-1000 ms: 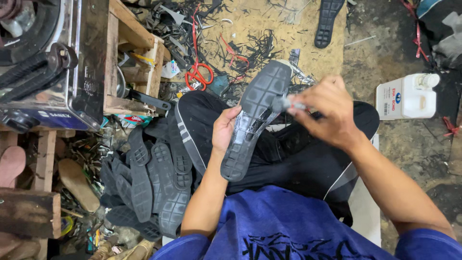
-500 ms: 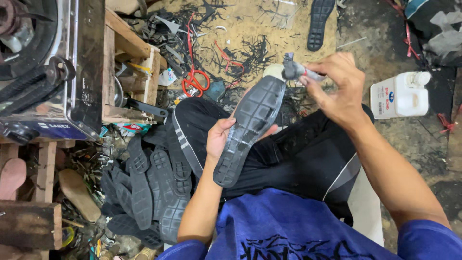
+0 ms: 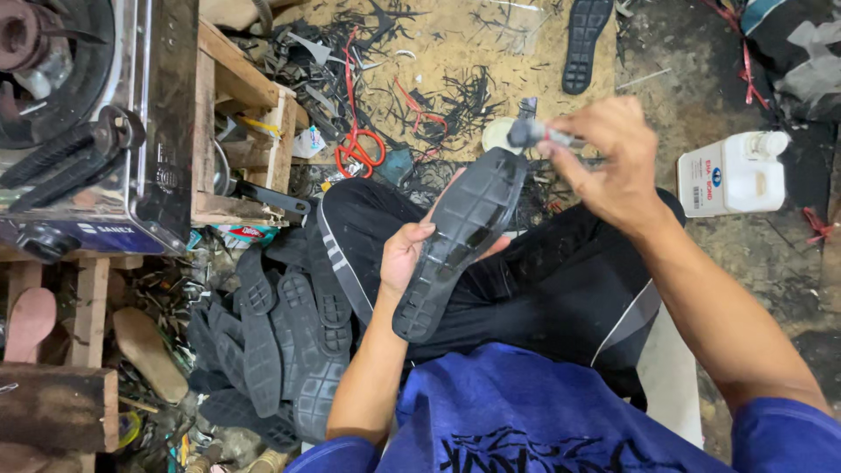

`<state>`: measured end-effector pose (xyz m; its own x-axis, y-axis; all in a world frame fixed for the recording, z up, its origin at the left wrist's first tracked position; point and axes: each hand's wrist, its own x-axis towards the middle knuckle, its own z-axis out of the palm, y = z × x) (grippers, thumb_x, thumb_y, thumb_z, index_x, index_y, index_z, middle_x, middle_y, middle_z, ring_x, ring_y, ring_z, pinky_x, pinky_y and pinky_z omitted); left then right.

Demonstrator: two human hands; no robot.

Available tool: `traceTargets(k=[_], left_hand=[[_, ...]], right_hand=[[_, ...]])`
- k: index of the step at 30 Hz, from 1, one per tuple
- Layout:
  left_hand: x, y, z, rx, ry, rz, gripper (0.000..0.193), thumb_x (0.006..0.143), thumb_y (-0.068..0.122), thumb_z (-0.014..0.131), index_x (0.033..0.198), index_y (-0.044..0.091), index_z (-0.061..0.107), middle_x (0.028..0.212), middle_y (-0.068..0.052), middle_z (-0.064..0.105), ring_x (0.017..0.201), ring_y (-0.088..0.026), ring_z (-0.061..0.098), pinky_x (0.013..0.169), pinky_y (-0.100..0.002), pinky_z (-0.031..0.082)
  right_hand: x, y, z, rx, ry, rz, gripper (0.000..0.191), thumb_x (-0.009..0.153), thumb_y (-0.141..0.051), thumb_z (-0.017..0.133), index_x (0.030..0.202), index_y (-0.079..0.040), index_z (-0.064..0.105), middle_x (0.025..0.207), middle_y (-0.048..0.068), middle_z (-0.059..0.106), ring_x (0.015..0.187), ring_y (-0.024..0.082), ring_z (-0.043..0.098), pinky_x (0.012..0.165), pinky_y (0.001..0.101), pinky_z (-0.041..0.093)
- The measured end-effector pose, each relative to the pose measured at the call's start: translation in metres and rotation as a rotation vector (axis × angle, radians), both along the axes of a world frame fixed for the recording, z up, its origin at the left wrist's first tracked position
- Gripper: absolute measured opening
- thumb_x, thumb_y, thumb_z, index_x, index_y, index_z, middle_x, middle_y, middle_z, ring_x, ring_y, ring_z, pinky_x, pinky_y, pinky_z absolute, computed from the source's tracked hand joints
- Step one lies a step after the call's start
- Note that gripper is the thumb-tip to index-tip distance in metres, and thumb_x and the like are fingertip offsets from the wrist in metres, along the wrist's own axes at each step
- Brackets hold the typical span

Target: The person sits on the floor of a shoe workshop and applies glue to the bottom of rubber shoe soles. They pick up a sole, dip a small applicator into a glue container, spread the glue across the sole surface, and set the finished sole aside with others.

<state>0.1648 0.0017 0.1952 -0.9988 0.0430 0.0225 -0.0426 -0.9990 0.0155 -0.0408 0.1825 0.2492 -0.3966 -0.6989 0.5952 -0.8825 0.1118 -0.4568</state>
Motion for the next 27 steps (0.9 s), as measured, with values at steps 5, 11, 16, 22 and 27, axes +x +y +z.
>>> traceTargets(k=[5, 11, 16, 22, 27], left_hand=[[0.0, 0.001, -0.001, -0.004, -0.001, -0.005, 0.093, 0.085, 0.018, 0.058, 0.169, 0.014, 0.019, 0.171, -0.016, 0.025, 0.155, -0.037, 0.031, 0.127, -0.069, 0.014], [0.001, 0.001, -0.001, -0.049, 0.015, -0.002, 0.093, 0.085, 0.019, 0.058, 0.169, 0.012, 0.019, 0.171, -0.016, 0.026, 0.155, -0.038, 0.031, 0.128, -0.068, 0.016], [0.0, 0.002, 0.0, -0.1, -0.02, 0.017, 0.094, 0.084, 0.019, 0.058, 0.168, 0.009, 0.018, 0.171, -0.016, 0.026, 0.156, -0.035, 0.03, 0.128, -0.068, 0.016], [0.001, 0.004, 0.001, -0.068, -0.02, 0.028, 0.093, 0.085, 0.019, 0.056, 0.169, 0.008, 0.018, 0.171, -0.019, 0.024, 0.156, -0.037, 0.028, 0.128, -0.066, 0.016], [-0.002, 0.001, 0.0, -0.081, -0.008, 0.078, 0.093, 0.083, 0.019, 0.056, 0.168, 0.006, 0.017, 0.171, -0.019, 0.024, 0.157, -0.037, 0.028, 0.127, -0.067, 0.017]], right_hand=[[0.002, -0.005, 0.004, 0.045, 0.037, 0.073, 0.024, 0.084, -0.01, 0.087, 0.106, -0.006, 0.076, 0.099, 0.009, 0.071, 0.093, 0.026, 0.061, 0.088, 0.0398, 0.041], [0.009, -0.01, 0.014, 0.048, 0.041, 0.031, 0.021, 0.088, -0.014, 0.087, 0.104, -0.007, 0.074, 0.102, 0.005, 0.072, 0.095, 0.025, 0.062, 0.091, 0.0399, 0.04], [0.01, -0.013, 0.016, 0.085, 0.092, -0.015, 0.021, 0.09, -0.012, 0.086, 0.107, -0.007, 0.076, 0.102, 0.005, 0.071, 0.091, 0.024, 0.062, 0.09, 0.039, 0.038], [0.009, -0.011, 0.012, 0.079, 0.095, 0.009, 0.022, 0.088, -0.011, 0.086, 0.107, -0.008, 0.075, 0.103, 0.005, 0.071, 0.095, 0.026, 0.061, 0.094, 0.0406, 0.039], [0.013, -0.001, 0.004, 0.065, 0.021, -0.054, 0.021, 0.092, -0.012, 0.085, 0.111, -0.008, 0.075, 0.103, 0.005, 0.072, 0.094, 0.022, 0.061, 0.092, 0.0365, 0.039]])
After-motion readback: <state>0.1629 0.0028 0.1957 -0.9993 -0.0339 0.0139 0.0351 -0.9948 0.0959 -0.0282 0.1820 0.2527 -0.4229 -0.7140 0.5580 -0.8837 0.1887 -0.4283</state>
